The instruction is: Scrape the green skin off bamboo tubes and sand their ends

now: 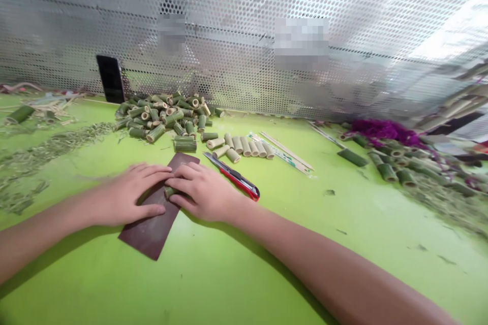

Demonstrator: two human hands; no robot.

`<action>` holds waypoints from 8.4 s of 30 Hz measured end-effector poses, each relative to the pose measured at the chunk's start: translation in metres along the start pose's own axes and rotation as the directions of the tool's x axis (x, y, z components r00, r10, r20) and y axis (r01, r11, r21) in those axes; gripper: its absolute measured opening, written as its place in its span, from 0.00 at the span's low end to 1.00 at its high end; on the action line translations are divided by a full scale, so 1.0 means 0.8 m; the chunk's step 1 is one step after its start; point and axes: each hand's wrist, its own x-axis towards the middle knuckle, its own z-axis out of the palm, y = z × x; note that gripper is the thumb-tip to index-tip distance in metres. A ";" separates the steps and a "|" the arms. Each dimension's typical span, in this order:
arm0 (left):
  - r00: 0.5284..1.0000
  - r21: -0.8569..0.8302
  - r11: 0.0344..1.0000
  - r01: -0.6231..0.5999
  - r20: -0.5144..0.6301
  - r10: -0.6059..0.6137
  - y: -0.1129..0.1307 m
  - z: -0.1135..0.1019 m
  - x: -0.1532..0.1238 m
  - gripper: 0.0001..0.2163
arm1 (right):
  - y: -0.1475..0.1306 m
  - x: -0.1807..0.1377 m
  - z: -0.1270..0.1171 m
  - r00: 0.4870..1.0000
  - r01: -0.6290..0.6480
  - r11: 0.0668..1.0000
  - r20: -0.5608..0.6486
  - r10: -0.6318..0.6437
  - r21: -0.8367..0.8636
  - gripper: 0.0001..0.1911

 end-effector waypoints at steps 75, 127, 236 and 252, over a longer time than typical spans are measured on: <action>0.897 -0.045 0.944 0.326 0.331 -0.294 0.018 -0.019 -0.020 0.68 | -0.051 -0.004 0.002 0.994 -0.090 0.996 0.055 0.090 -0.005 0.10; 0.952 -0.090 0.986 0.142 0.286 -0.111 0.018 -0.025 -0.013 0.56 | -0.030 0.003 -0.004 0.986 -0.130 0.988 0.094 0.137 -0.081 0.15; 0.964 -0.079 0.994 0.075 0.259 -0.052 0.012 -0.017 -0.014 0.58 | -0.022 0.011 -0.021 0.849 -0.511 0.302 0.417 0.323 0.805 0.21; 0.955 -0.078 0.989 0.123 0.279 -0.097 0.013 -0.020 -0.011 0.59 | -0.038 0.005 -0.014 0.926 -0.270 0.959 0.249 0.284 -0.090 0.09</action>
